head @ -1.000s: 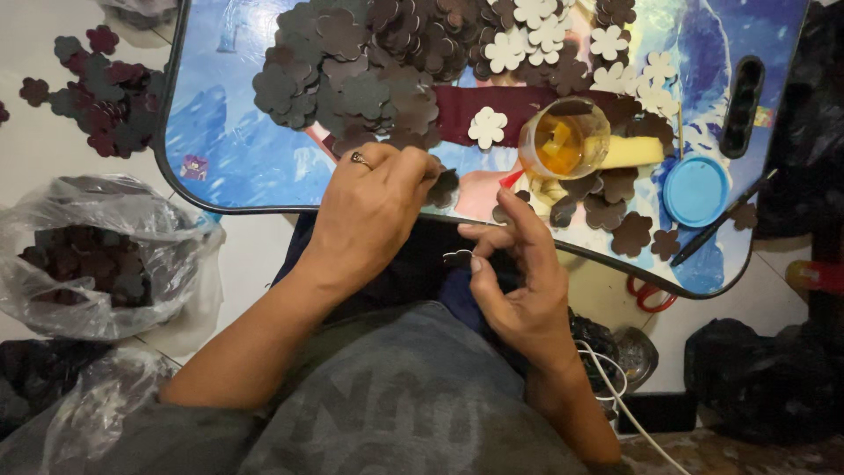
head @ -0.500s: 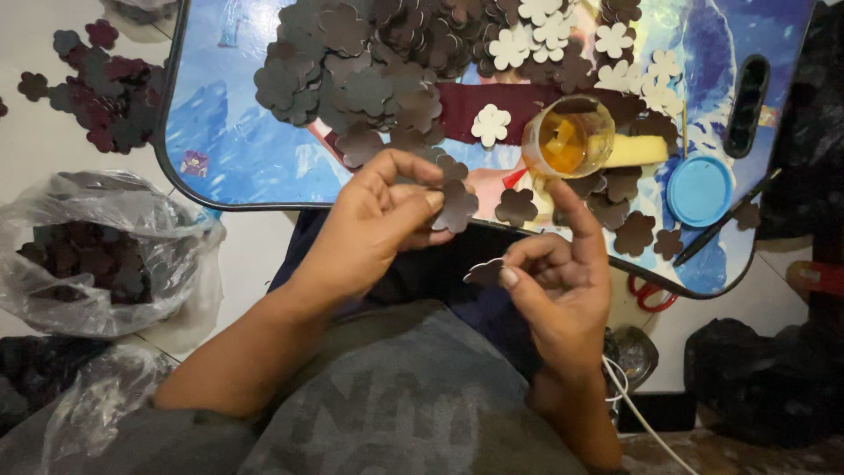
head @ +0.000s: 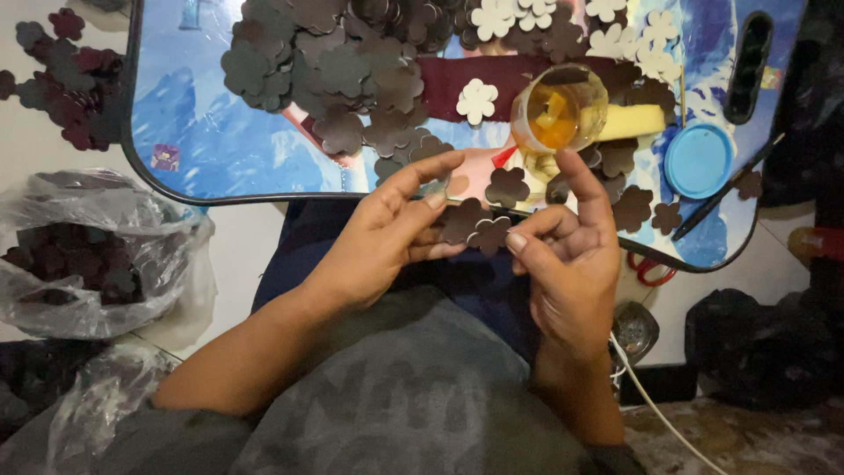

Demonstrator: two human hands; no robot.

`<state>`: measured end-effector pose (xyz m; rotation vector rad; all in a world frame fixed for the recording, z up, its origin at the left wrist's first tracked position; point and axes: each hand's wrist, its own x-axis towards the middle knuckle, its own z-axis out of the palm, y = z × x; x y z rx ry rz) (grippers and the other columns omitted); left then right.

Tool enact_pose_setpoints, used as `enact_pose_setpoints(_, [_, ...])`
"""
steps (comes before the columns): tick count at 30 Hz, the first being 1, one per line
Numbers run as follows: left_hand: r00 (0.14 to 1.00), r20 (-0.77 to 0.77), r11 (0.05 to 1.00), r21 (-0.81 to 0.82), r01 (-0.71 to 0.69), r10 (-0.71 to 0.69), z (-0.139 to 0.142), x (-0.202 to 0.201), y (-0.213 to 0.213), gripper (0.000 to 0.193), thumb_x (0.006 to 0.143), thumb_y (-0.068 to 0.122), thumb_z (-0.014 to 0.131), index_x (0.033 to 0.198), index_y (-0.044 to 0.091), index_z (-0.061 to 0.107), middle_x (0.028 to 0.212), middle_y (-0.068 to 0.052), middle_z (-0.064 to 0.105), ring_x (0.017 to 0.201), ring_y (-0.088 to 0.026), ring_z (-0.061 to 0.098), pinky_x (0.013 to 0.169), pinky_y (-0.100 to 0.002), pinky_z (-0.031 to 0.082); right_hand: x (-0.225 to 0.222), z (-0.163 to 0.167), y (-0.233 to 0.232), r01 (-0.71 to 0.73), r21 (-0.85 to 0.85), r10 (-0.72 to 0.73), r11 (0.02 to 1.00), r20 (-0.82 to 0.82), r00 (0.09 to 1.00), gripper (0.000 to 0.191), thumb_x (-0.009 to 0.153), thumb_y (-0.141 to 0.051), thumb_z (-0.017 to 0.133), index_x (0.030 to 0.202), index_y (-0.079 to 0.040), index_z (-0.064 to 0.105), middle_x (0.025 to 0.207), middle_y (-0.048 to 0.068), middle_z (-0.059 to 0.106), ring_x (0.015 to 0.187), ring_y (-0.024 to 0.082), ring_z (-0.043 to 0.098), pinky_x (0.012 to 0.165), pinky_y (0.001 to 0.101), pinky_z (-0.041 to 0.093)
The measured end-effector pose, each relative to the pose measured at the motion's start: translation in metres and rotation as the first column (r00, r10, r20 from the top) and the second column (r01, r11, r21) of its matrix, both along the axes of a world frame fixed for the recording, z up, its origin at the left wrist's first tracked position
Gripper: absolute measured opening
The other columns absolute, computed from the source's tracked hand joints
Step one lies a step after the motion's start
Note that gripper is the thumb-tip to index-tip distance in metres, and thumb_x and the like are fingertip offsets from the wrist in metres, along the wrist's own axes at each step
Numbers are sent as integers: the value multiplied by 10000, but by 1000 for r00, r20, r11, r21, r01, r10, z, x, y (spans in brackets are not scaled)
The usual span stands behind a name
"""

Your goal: The person sits on the floor at a small lap desk covered with flower-shaped cutout pieces, picks up pieces, dips them into a cup of glue, presses pieces together to build flower shapes, and sets the assembled flowers on the desk.

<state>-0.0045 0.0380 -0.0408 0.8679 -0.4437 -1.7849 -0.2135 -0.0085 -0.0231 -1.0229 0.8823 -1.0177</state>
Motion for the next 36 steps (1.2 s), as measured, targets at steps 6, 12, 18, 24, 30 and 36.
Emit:
enact_pose_setpoints(6, [999, 28, 999, 27, 20, -21, -6, -5, 0, 487, 1094, 254, 459, 1571, 167, 422, 1212, -38, 695, 947, -81, 672, 884, -288, 583, 5, 2, -2, -22, 5, 22, 1000, -67, 998, 831, 870, 137, 686, 1622, 44, 345, 849, 64, 656, 681, 67, 567, 633, 175, 463])
enact_pose_setpoints(12, [997, 69, 999, 3, 41, -41, -6, -6, 1, 498, 1087, 247, 458, 1577, 175, 407, 1207, -34, 691, 940, -89, 686, 855, -258, 580, 7, 5, -2, -48, 12, 49, 999, -145, 988, 882, 853, 118, 681, 1638, 22, 290, 877, 80, 678, 697, 57, 571, 624, 166, 450])
enact_pose_setpoints(18, [996, 87, 999, -2, 36, -36, -5, -6, 1, 496, 1090, 255, 449, 1575, 163, 402, 1198, -44, 706, 936, -89, 692, 826, -245, 580, 8, 3, -2, -73, -1, 72, 997, -121, 990, 907, 865, 136, 647, 1665, 9, 240, 935, 89, 672, 838, 80, 639, 756, 187, 507])
enact_pose_setpoints(24, [997, 65, 999, -20, 31, -29, -8, -7, 2, 523, 1100, 248, 468, 1607, 156, 379, 1090, -10, 672, 894, -67, 661, 844, -261, 600, 8, -2, -1, -100, -39, 94, 994, -133, 987, 896, 897, 132, 637, 1673, 5, 208, 976, 93, 665, 927, 112, 670, 851, 230, 554])
enact_pose_setpoints(30, [997, 72, 1000, 13, 15, -16, -10, -8, 2, 538, 1085, 261, 474, 1601, 152, 370, 1065, -18, 674, 879, -71, 669, 814, -256, 597, 10, -5, -1, -88, -48, 82, 995, -109, 991, 897, 899, 127, 652, 1671, -1, 214, 984, 93, 663, 920, 103, 666, 828, 211, 548])
enact_pose_setpoints(36, [998, 67, 1000, 5, -8, 8, -10, -9, 2, 545, 1088, 285, 465, 1605, 145, 361, 1080, -41, 711, 863, -74, 673, 798, -246, 593, 13, -1, 3, -64, -36, 59, 997, -118, 991, 880, 913, 94, 656, 1665, -28, 216, 971, 106, 679, 830, 71, 649, 691, 164, 505])
